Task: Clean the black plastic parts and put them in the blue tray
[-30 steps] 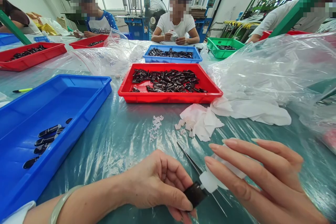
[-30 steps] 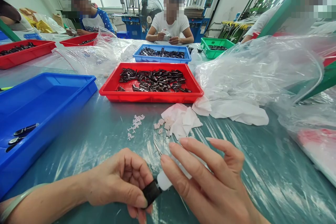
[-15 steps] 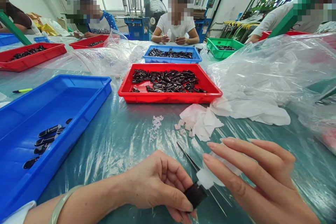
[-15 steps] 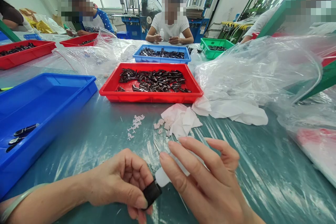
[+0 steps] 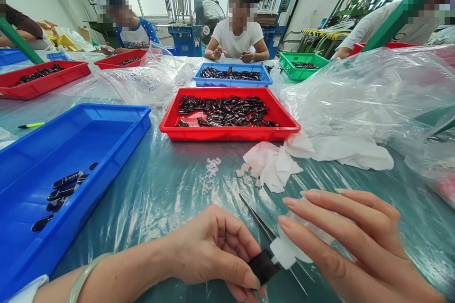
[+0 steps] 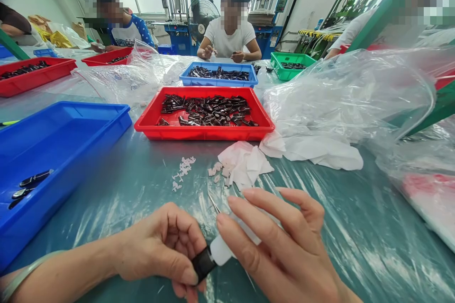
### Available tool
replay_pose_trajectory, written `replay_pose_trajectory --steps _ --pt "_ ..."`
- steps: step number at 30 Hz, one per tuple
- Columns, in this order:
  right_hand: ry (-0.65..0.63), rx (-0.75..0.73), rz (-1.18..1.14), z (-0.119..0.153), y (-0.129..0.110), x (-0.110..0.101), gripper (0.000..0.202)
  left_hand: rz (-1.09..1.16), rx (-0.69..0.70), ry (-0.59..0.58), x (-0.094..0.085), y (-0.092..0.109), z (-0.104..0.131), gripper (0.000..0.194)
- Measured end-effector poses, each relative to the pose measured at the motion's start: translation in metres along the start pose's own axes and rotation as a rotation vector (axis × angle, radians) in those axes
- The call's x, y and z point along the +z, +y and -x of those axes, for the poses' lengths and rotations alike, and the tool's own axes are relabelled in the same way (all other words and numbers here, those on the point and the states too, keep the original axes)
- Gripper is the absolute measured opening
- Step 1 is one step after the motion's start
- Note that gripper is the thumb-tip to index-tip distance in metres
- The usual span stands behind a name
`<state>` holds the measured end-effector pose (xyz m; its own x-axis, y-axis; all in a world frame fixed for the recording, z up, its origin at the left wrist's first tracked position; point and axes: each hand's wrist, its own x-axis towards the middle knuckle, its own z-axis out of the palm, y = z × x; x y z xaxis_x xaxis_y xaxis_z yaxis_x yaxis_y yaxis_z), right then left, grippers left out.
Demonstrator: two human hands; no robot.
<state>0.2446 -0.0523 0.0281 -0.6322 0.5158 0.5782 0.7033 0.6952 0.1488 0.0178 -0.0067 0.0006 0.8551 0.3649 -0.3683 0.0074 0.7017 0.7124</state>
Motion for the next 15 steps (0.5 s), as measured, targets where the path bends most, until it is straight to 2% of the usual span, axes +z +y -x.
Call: replay_pose_trajectory --steps 8,12,15 --pt "0.04 0.099 -0.054 -0.002 -0.005 0.0003 0.032 0.022 0.014 0.009 0.0007 0.0007 -0.0003 0.016" --pt "0.004 0.055 -0.045 -0.0017 -0.0021 0.0002 0.035 0.06 0.014 0.029 0.0015 -0.0004 -0.0016 0.018" --pt "0.026 0.103 -0.039 -0.0052 0.0015 0.0012 0.037 0.061 0.023 0.037 0.0022 -0.0011 -0.0007 0.019"
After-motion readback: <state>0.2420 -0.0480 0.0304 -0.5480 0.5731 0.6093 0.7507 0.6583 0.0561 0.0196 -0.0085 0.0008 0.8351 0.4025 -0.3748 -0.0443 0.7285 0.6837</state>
